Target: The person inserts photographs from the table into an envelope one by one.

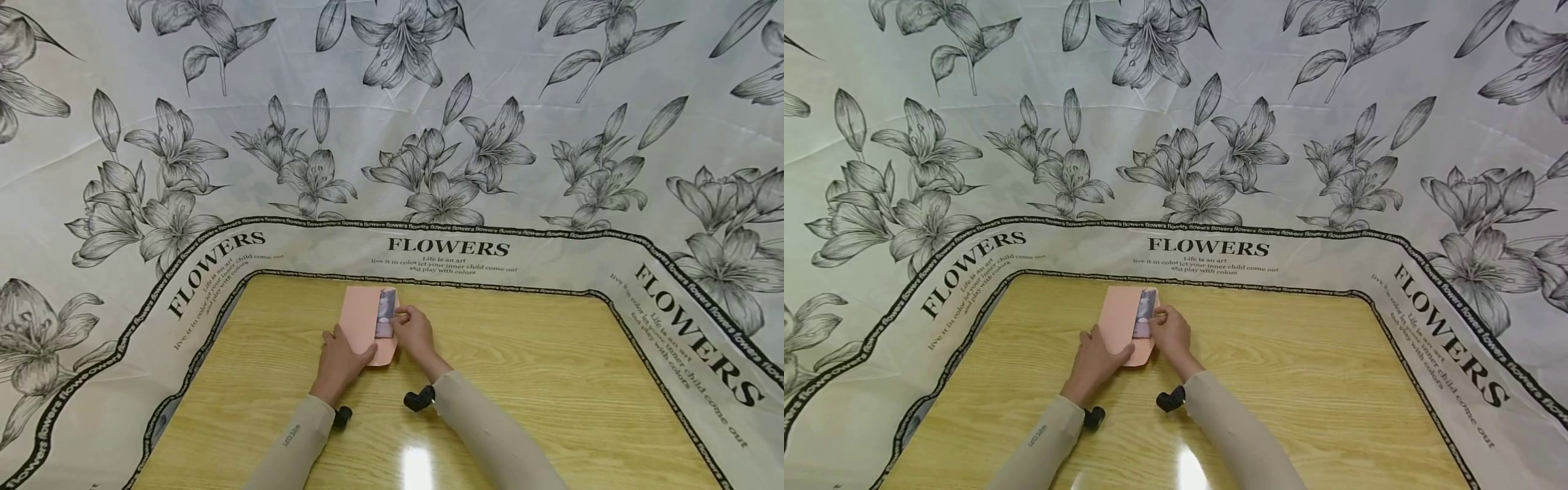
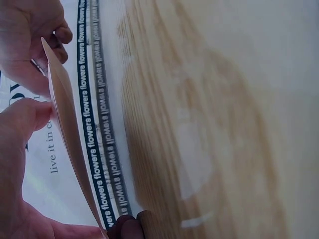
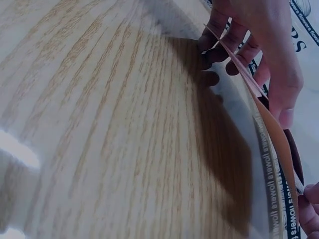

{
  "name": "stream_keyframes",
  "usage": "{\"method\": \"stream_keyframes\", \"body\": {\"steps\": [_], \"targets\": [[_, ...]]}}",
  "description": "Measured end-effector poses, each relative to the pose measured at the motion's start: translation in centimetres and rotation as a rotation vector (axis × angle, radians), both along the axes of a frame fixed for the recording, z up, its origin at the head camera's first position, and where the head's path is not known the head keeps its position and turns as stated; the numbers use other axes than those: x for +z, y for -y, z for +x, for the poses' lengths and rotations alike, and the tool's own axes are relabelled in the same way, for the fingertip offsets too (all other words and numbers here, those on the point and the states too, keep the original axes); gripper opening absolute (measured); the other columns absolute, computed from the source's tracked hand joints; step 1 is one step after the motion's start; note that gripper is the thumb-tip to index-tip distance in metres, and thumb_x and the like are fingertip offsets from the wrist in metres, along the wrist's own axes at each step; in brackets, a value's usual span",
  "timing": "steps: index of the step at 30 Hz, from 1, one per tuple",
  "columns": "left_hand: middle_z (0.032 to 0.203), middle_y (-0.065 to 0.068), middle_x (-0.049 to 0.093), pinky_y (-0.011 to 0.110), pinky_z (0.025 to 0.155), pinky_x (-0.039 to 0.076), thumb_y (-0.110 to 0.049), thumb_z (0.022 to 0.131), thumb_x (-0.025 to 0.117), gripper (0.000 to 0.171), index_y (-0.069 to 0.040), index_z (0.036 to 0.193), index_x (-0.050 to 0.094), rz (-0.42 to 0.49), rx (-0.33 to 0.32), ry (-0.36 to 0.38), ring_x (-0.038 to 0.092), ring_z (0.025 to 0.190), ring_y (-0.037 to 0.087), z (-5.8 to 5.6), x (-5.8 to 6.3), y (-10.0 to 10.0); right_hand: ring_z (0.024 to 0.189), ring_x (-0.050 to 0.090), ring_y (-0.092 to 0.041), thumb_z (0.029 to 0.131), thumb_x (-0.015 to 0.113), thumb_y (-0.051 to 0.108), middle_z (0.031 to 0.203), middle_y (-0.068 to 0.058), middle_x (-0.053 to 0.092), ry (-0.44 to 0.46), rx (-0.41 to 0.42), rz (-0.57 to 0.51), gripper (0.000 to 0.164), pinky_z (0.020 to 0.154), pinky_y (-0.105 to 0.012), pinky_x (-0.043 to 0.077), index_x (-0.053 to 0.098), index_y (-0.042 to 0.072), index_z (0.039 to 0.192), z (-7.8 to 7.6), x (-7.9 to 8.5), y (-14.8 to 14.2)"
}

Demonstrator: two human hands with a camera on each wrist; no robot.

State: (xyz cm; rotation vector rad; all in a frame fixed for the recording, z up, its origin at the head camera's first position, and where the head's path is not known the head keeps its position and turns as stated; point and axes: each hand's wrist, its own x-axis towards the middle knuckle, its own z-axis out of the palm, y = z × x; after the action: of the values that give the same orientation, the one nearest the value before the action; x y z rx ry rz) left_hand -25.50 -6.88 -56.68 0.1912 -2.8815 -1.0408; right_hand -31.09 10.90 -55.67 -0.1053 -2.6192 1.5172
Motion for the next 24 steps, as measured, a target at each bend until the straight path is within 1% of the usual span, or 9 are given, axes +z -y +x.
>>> {"method": "stream_keyframes", "body": {"steps": [2,4,6,7,9,13,20,24], "targets": [[0.128,0.036,0.046,0.059,0.085,0.056,-0.058,0.089,0.080,0.104,0.013,0.152,0.037,-0.002,0.001,-0.005,0.062,0.100,0.050,0.0,0.0,0.0,0.071,0.060,-0.017,0.097,0.076,0.015,0.089,-0.004,0.070,-0.010,-0.008,0.045,0.024,0.067,-0.033,0.049,0.077,0.007,0.120,-0.1,-0.1,0.2],[0.129,0.036,0.046,0.059,0.086,0.056,-0.059,0.089,0.080,0.105,0.013,0.152,0.037,-0.001,0.001,0.003,0.062,0.100,0.049,-0.1,0.0,0.0,0.073,0.062,-0.018,0.097,0.076,0.015,0.087,-0.003,0.072,-0.023,-0.011,0.076,0.023,0.082,-0.040,0.051,0.077,0.008,0.119,-0.1,-0.1,0.4],[0.128,0.035,0.046,0.059,0.086,0.056,-0.059,0.088,0.081,0.105,0.012,0.152,0.037,0.005,0.001,0.007,0.062,0.099,0.048,-0.1,-0.1,0.1,0.076,0.065,-0.019,0.098,0.076,0.016,0.087,-0.002,0.073,-0.032,-0.011,0.095,0.022,0.097,-0.048,0.046,0.078,0.008,0.118,-0.1,-0.2,0.6],[0.128,0.035,0.046,0.059,0.086,0.056,-0.059,0.088,0.081,0.105,0.012,0.152,0.037,0.006,0.001,0.009,0.062,0.099,0.048,-0.1,-0.1,0.1,0.078,0.066,-0.021,0.097,0.076,0.016,0.087,-0.001,0.074,-0.035,-0.013,0.099,0.021,0.103,-0.051,0.042,0.078,0.008,0.117,-0.1,-0.3,0.8],[0.128,0.034,0.046,0.059,0.086,0.056,-0.060,0.088,0.081,0.105,0.012,0.152,0.037,0.009,0.002,0.013,0.061,0.099,0.048,-0.1,-0.1,0.1,0.082,0.068,-0.022,0.097,0.077,0.016,0.087,-0.001,0.075,-0.040,-0.014,0.110,0.021,0.108,-0.054,0.036,0.079,0.008,0.116,-0.3,-0.6,1.0],[0.128,0.035,0.046,0.059,0.086,0.056,-0.060,0.088,0.080,0.105,0.012,0.152,0.037,0.010,0.003,0.007,0.062,0.100,0.049,-0.1,0.0,0.1,0.085,0.070,-0.024,0.097,0.078,0.016,0.088,-0.001,0.076,-0.049,-0.021,0.136,0.020,0.106,-0.052,0.037,0.080,0.009,0.115,-0.6,-1.1,1.6],[0.130,0.035,0.046,0.058,0.087,0.056,-0.059,0.088,0.081,0.107,0.012,0.154,0.036,0.011,0.006,0.009,0.061,0.102,0.049,-0.1,0.1,0.1,0.086,0.069,-0.026,0.097,0.079,0.018,0.088,-0.002,0.077,-0.075,-0.018,0.168,0.020,0.099,-0.052,0.039,0.080,0.010,0.115,-0.5,-1.1,2.2],[0.130,0.035,0.046,0.058,0.087,0.056,-0.059,0.088,0.081,0.107,0.012,0.154,0.036,0.010,0.010,0.010,0.061,0.101,0.048,-0.1,0.1,0.0,0.089,0.069,-0.029,0.097,0.078,0.016,0.088,-0.003,0.077,-0.074,-0.026,0.170,0.020,0.100,-0.053,0.038,0.080,0.009,0.115,-0.6,-1.3,2.5]]}}
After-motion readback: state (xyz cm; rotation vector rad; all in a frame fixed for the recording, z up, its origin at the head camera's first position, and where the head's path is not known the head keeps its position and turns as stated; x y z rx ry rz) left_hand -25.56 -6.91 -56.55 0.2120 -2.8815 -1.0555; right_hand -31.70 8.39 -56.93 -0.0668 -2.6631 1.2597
